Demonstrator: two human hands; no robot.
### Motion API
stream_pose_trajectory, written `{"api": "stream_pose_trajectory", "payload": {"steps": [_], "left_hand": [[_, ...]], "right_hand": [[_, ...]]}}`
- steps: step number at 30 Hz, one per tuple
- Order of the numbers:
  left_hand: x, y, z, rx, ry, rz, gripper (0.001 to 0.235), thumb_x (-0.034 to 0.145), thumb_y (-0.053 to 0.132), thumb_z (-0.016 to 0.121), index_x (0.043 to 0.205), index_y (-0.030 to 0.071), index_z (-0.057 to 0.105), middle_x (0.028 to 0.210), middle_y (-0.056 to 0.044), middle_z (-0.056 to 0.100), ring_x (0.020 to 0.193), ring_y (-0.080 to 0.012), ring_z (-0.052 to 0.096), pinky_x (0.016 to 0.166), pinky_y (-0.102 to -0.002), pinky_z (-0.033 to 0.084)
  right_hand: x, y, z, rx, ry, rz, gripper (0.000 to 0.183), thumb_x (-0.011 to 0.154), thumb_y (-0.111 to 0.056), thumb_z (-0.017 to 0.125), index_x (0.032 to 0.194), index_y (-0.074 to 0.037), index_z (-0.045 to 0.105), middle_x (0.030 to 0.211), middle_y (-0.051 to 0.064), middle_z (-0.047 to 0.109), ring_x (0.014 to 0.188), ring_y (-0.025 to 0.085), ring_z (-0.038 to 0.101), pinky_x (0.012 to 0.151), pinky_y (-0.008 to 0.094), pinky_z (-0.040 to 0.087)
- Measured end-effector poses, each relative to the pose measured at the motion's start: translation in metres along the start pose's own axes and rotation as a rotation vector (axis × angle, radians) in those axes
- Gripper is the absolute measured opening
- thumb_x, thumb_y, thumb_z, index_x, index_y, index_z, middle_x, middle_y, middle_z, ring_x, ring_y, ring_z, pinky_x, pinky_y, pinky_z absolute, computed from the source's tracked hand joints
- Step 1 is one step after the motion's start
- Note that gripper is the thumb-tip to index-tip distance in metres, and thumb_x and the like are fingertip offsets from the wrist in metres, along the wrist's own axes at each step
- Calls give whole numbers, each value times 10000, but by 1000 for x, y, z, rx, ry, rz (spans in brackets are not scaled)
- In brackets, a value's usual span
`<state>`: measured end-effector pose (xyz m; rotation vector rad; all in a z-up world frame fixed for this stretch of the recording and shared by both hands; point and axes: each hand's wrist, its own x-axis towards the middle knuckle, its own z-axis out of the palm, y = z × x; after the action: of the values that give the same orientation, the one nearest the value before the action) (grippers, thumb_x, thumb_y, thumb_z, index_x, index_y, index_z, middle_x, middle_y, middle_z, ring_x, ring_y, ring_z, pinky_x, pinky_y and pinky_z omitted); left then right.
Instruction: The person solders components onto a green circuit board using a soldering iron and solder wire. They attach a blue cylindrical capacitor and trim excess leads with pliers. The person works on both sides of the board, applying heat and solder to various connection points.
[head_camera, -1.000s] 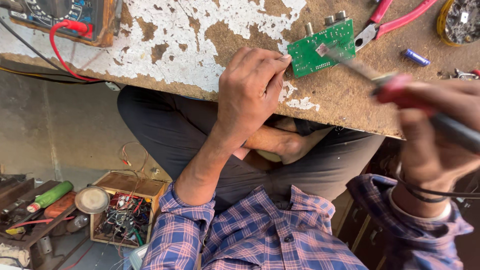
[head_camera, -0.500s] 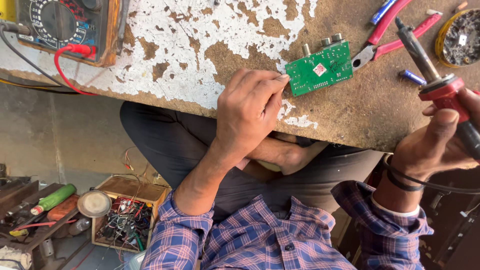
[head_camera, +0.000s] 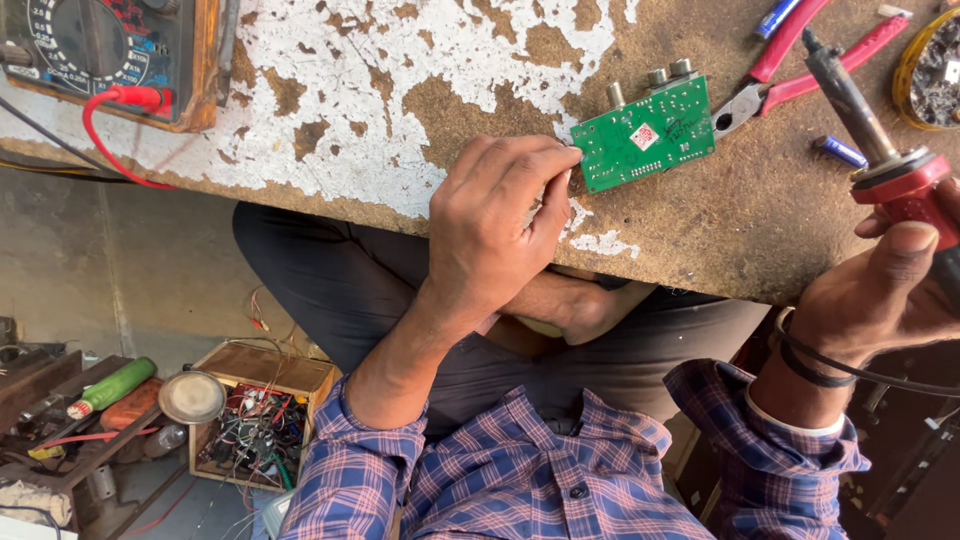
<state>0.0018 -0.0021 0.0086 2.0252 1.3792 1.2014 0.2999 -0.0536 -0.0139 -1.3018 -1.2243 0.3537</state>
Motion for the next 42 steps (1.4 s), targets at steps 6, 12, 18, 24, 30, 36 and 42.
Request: {"api": "stream_pose_trajectory", "payload": {"steps": [6,12,18,24,30,36,42], "left_hand": [[-1,-1,0,4,-9,-9,294,917,9,799,1158,118,672,1130,-27,702,1014,-228,693,819,-336,589],[-1,-2,0,-11,-22,-42,300,918,23,804,1170,115,667,1129,-30,705,980,-208,701,789,-330,597],[-2,-4,1,7,-37,-28,329,940,43,813,1209,114,640,1168,-22,688,990,-200,703,789,-317,602],[-1,-2,2,-25,-45,-76,348,931,39,819,1218,94,628,1205,-41,657,981,-170,696,763,-260,621],[2,3,-1,-69,-52,-104,315,949,20,827,1209,70,657,1220,-59,652,945,-159,727,742,-239,642],[8,15,-4,-104,-76,-153,320,923,-47,815,1194,43,671,1227,-86,668,954,-179,736,765,-269,636],[8,18,1,-41,-61,-130,327,898,-48,824,1176,34,673,1224,-97,667,949,-173,726,740,-265,632]], "right_hand": [[-3,5,-6,-6,-14,-8,503,1185,-372,709,1405,70,615,1142,197,697,920,229,686,702,260,483],[-10,14,-15,-3,-26,-15,468,1206,-345,698,1407,68,605,1173,196,670,948,246,694,699,264,481],[-10,18,-18,-29,-38,-15,452,1212,-348,681,1386,64,613,1135,188,673,939,246,706,703,265,490],[-7,13,-13,-33,-21,-18,452,1220,-348,682,1389,65,613,1159,205,678,918,243,690,695,269,492],[9,3,-4,-53,29,-124,495,1113,-406,692,1302,48,631,1105,151,653,822,205,692,654,283,556],[14,-7,-26,-175,136,-115,449,1118,-378,703,1235,53,662,1074,104,600,807,163,654,684,261,545],[43,-5,-75,-353,28,-83,291,1213,-211,720,1270,73,687,1075,139,664,907,217,658,831,282,541]]}}
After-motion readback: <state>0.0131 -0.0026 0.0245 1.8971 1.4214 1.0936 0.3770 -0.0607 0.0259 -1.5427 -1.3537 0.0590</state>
